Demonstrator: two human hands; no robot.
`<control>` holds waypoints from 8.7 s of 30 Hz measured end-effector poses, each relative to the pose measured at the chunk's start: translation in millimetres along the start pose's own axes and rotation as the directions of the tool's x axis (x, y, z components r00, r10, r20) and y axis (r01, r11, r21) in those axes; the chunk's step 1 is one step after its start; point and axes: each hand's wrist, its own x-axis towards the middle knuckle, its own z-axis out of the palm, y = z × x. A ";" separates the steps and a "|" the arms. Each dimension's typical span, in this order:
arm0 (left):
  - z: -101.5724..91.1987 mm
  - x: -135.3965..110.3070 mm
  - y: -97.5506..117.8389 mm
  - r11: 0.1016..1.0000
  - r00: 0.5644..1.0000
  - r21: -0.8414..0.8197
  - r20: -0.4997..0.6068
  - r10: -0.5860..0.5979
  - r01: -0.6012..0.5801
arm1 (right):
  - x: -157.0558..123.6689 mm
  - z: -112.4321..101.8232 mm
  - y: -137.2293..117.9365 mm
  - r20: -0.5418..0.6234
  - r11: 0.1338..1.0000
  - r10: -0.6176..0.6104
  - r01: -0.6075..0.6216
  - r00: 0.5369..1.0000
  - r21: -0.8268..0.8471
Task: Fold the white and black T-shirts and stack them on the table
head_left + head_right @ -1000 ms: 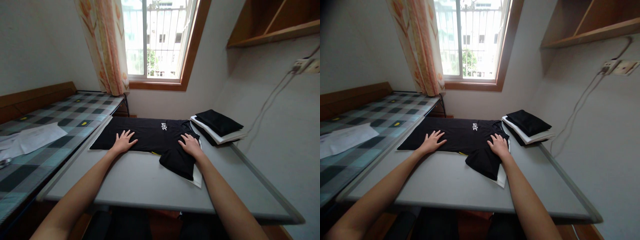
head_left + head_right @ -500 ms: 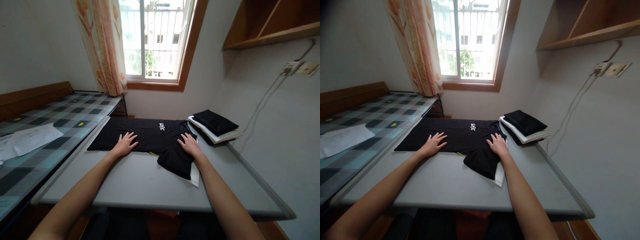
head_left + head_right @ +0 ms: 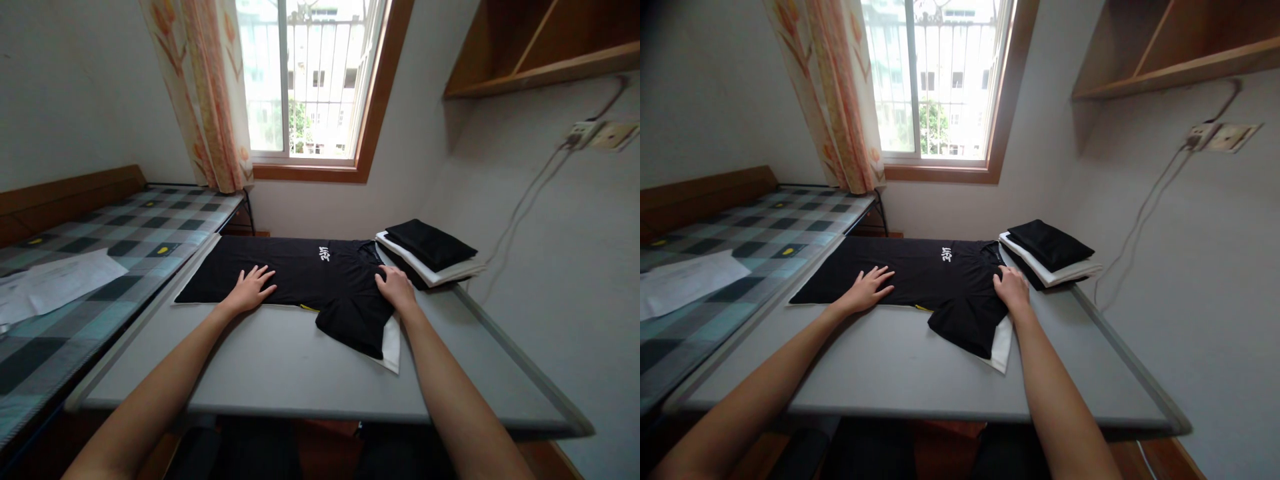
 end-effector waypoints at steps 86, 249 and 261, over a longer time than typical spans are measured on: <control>16.6 12.0 132.6 0.547 0.916 -0.739 -0.265 0.301 -0.394 | -15.0 -18.3 -41.7 0.077 0.563 -0.536 0.288 0.841 0.774; 8.5 -0.5 133.3 0.823 0.807 0.039 -0.177 0.564 -0.567 | 5.1 2.4 4.2 0.005 0.962 0.122 -0.120 0.992 0.246; 16.5 -0.9 128.9 0.834 0.826 0.001 -0.135 0.547 -0.552 | 6.0 5.3 6.4 0.034 0.965 0.008 -0.016 0.999 0.262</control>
